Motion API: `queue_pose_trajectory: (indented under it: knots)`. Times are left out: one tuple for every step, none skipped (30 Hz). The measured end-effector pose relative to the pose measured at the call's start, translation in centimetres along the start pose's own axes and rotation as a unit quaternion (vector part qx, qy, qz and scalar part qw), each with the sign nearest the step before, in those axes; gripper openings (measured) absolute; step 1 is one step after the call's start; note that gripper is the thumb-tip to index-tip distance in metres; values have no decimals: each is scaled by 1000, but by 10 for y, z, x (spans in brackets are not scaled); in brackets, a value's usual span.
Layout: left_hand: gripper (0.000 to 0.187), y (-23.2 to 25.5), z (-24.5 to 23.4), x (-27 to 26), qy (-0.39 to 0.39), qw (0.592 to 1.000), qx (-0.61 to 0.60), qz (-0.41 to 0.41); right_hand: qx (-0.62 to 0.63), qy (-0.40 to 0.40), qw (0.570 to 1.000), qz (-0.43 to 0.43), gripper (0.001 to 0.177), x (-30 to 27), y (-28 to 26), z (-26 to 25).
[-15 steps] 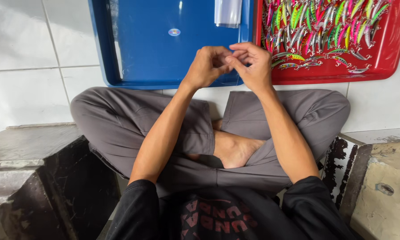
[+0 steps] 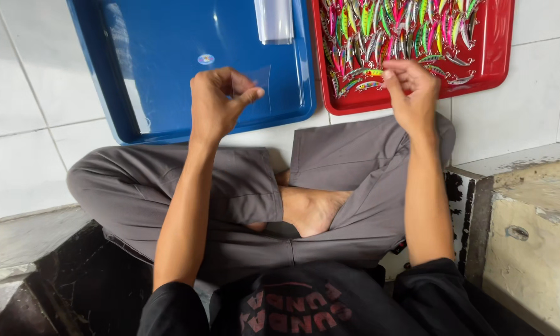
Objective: The person picks up individual fishing lures from a red tray and places them into small clear plastic bags by hand, then sets the filled bags onto a blue tray.
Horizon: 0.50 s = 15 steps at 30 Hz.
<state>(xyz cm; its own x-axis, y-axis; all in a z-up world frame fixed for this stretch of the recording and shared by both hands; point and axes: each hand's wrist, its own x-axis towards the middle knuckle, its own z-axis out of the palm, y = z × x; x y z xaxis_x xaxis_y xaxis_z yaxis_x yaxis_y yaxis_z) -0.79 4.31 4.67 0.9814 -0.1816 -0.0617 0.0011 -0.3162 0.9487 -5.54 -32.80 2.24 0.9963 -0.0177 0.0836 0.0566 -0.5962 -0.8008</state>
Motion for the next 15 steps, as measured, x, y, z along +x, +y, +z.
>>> queue_pose_trajectory:
  knots:
    - [28, -8, 5, -5, -1, 1000, -3, -2, -2, -2, 1000, 2, 15, 2, 13, -2]
    - [25, -17, 8, -11, -15, 1000, 8, -6, -36, -13, 999, 22, 14, 2, 26, -1]
    - [21, -25, 12, -18, -29, 999, 18, -10, -70, -25, 996, 42, 14, 1, 39, -2]
    - [21, -30, 14, -19, -31, 999, 17, -7, -72, -22, 996, 44, 14, 7, 37, -2]
    - [16, -35, 15, -20, -22, 999, 11, -47, -53, 22, 998, 20, 14, 13, 35, -2]
    - [12, -39, 17, -21, -11, 996, 5, -87, -35, 65, 997, -6, 14, 21, 33, -3]
    - [12, -36, 18, -14, -11, 996, 3, -85, -37, 66, 997, -8, 14, 28, 30, -6]
    - [10, -34, 17, -10, -3, 998, -8, -58, -61, 8, 998, -2, 17, 31, 26, -6]
    - [9, -32, 16, -7, 5, 999, -20, -31, -84, -51, 995, 3, 20, 34, 23, -6]
    - [9, -33, 18, -5, 5, 999, -21, -30, -85, -50, 995, 2, 20, 33, 28, -5]
    - [9, -35, 20, -2, 3, 999, -42, -27, -124, -124, 983, 49, 22, 33, 34, -3]
    - [9, -36, 20, 1, 2, 998, -62, -24, -161, -195, 963, 95, 24, 33, 39, 0]
    - [9, -39, 25, 2, 2, 998, -62, -22, -162, -194, 963, 94, 24, 30, 37, -3]
    - [12, -43, 27, 1, -3, 996, -88, -17, -124, -182, 972, 86, 22, 29, 34, -1]
    - [16, -47, 27, 0, -8, 993, -115, -11, -86, -170, 978, 78, 20, 27, 32, 1]
